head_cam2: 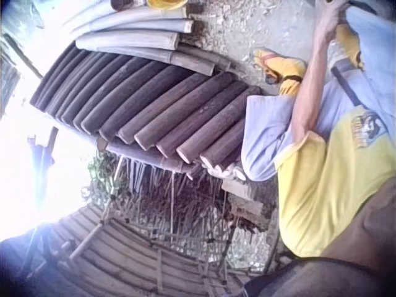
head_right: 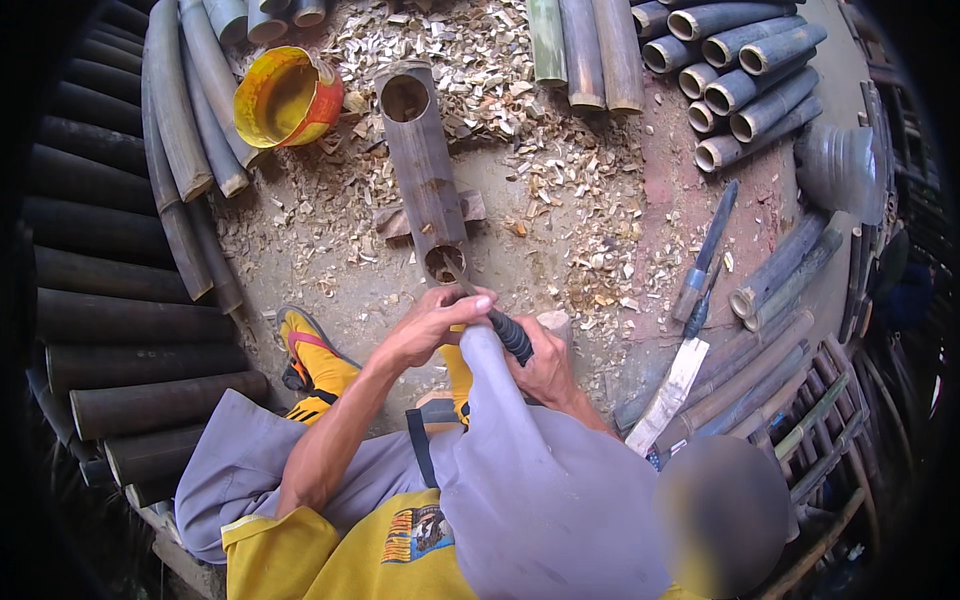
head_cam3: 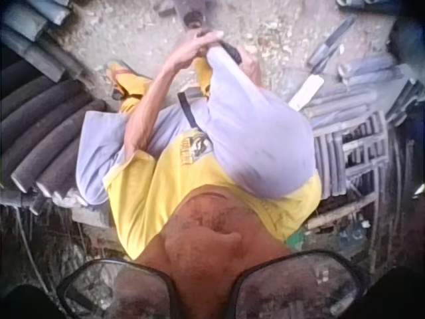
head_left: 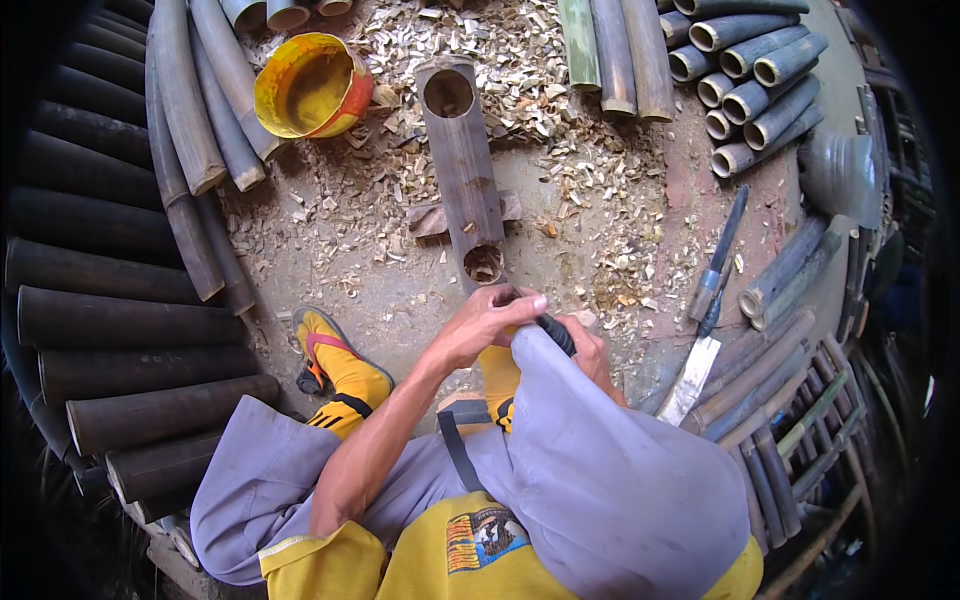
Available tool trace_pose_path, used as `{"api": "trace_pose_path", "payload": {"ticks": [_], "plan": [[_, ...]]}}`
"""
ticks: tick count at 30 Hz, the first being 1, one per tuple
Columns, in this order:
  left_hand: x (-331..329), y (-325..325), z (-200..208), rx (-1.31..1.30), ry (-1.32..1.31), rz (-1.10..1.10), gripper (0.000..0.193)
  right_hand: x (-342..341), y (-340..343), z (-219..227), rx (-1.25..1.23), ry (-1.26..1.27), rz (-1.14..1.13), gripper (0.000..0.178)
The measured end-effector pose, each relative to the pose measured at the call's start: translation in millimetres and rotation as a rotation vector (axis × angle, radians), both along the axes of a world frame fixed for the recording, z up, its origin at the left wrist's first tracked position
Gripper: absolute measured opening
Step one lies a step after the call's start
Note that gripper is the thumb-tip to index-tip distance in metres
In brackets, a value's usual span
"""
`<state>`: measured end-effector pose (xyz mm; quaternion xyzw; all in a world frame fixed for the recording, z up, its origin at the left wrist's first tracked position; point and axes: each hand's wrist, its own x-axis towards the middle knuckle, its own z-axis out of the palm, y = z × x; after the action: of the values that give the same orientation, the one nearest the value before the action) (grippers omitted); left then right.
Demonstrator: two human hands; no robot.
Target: The person sits on the ground and uses a knife and a wooden mallet to carve a hole into a vertical bamboo tube. They repeatedly strike the knife with the mallet to remove material, occasionally using a chisel to refine the opening. The person also uses a yellow bucket to collect debris and inspects the bamboo piece periodically.
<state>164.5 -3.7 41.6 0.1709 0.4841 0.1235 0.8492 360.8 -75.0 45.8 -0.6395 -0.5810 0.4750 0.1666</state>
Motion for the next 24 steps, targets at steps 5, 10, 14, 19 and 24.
{"api": "trace_pose_path", "payload": {"ticks": [5,10,14,19,24], "plan": [[26,5,-38,0.035,0.407,-0.215,0.040,0,-5,-20,0.026,-0.145,-0.029,0.036],[39,-18,-58,0.630,0.451,-0.226,0.016,19,32,-29,0.045,-0.268,0.155,0.033],[56,-7,-46,-0.142,0.036,0.624,0.021,37,86,-16,0.136,-0.428,0.500,0.028],[53,-15,-50,-0.162,-0.458,1.057,0.031,10,157,14,0.635,-0.629,0.912,0.014],[62,-14,-53,-0.367,-0.893,1.448,0.033,-27,193,13,0.989,-0.669,1.249,0.015]]}}
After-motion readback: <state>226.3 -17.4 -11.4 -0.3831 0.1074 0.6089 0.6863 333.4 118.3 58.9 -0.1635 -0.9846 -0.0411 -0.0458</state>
